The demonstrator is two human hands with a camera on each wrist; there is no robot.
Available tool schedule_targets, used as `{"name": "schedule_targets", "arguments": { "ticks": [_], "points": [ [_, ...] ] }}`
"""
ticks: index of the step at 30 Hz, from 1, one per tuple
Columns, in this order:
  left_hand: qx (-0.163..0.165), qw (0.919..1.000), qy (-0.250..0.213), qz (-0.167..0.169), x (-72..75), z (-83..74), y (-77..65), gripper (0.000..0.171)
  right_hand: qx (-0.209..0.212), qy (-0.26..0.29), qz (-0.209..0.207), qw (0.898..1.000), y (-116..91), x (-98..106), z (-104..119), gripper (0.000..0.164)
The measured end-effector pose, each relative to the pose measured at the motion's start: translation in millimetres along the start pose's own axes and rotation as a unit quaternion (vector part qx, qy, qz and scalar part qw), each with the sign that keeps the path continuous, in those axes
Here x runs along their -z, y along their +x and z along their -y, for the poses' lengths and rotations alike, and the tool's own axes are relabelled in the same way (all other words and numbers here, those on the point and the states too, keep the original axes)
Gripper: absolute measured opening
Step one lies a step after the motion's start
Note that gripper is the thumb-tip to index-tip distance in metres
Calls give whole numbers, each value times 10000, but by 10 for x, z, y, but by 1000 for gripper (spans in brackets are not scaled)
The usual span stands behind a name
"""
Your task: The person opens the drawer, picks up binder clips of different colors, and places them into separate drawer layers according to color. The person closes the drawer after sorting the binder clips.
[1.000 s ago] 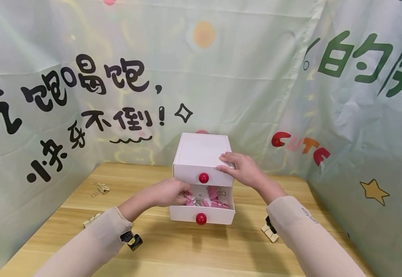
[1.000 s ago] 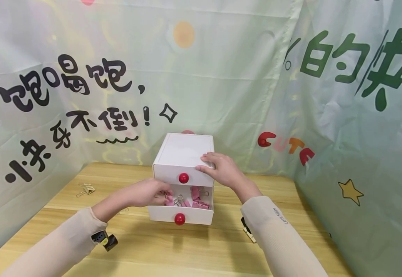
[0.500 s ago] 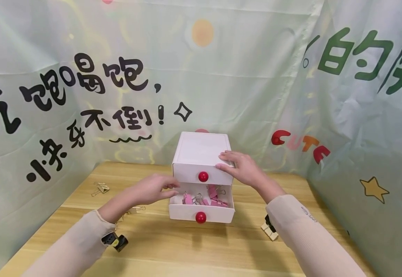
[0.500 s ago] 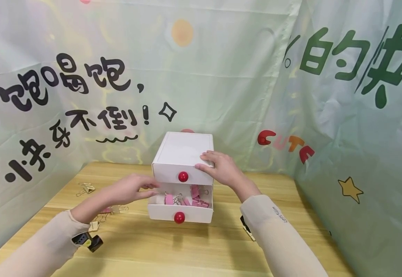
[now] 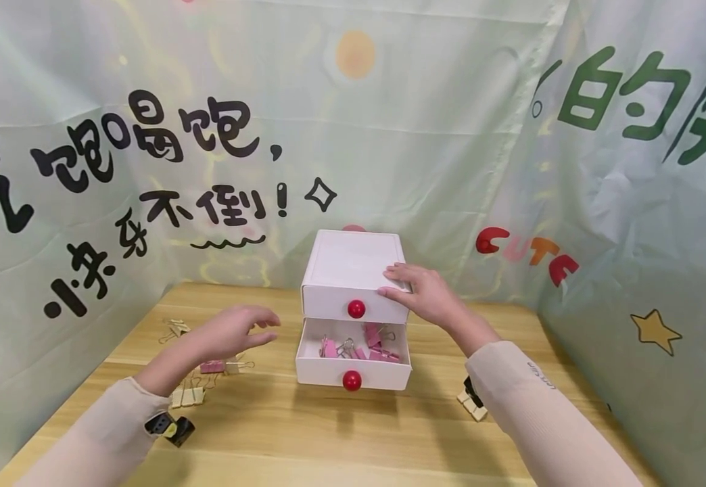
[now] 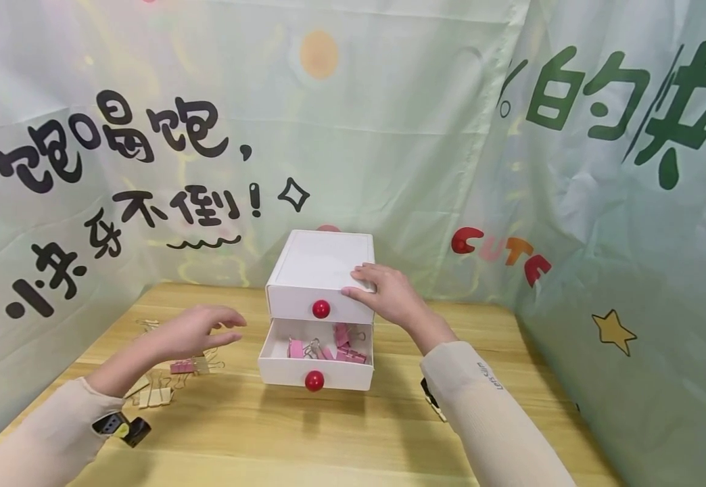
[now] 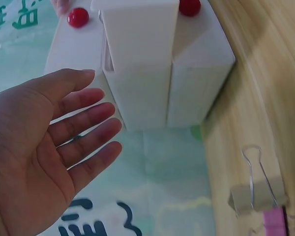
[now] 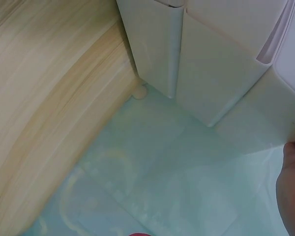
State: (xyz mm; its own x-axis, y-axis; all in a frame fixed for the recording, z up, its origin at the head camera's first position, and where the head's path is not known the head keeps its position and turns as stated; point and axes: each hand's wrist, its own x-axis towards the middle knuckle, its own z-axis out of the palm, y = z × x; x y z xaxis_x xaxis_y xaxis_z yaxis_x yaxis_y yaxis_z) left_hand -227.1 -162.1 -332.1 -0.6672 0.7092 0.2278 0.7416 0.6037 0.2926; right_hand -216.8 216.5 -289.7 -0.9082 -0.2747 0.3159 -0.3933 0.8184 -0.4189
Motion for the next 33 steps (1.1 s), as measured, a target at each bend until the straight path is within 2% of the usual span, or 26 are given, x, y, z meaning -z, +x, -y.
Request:
{"name": "schedule_targets", "arguments": {
  "ticks": [8, 12, 23, 33],
  "points": [
    [694, 9972, -112, 259, -10, 335, -192, 33, -33, 21, -30, 10000, -3, -9, -1, 60],
    [903, 9952, -80, 367, -32, 479, -270, 35, 42, -2, -76, 10000, 7, -16, -9, 59],
    [1280, 9899, -157, 596, -171, 813, -467, 36, 87, 30, -95, 9999, 6, -34, -19, 59],
    [1307, 9892, -192, 637, -250, 981, -579, 38, 7, 46, -86, 10000, -3, -27, 12, 59]
  ]
}}
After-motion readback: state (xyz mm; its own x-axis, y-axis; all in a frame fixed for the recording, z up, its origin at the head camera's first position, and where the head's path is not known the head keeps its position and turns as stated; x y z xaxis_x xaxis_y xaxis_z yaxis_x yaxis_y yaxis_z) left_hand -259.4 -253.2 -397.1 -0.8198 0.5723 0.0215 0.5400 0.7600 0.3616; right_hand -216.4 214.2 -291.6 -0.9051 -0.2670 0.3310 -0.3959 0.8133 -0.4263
